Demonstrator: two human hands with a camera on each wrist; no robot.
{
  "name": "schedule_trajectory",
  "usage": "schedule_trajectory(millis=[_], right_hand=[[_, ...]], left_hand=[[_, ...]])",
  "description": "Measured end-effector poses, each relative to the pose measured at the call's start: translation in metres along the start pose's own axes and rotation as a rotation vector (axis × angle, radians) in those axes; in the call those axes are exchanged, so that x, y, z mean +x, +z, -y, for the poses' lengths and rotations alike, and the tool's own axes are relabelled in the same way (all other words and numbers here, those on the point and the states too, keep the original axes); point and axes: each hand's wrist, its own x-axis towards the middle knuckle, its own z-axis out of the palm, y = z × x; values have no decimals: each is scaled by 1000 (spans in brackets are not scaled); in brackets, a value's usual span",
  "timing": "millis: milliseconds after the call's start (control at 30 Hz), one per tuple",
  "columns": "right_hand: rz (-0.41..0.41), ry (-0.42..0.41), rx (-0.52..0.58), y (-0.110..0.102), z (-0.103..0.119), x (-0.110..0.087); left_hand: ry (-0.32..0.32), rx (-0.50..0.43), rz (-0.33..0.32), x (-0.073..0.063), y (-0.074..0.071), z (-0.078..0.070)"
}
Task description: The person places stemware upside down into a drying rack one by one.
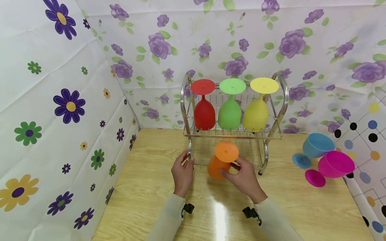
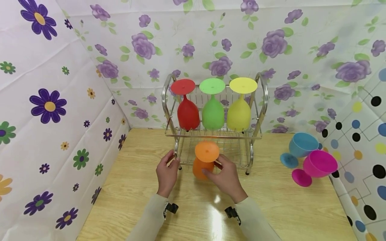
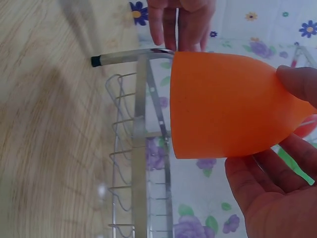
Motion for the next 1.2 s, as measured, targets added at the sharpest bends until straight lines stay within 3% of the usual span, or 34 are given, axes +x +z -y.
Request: schedule_trajectory(millis=[467,767,1200], right_hand=[[-3,70,-57,22,-20,23],[2,105,-105,33,-21,37],[11,111,-137,40,-22,64]], left_hand=[[94,67,-34,17,6,17],[159,130,-22,20,2,17],[142,140,-2,22,1,19]])
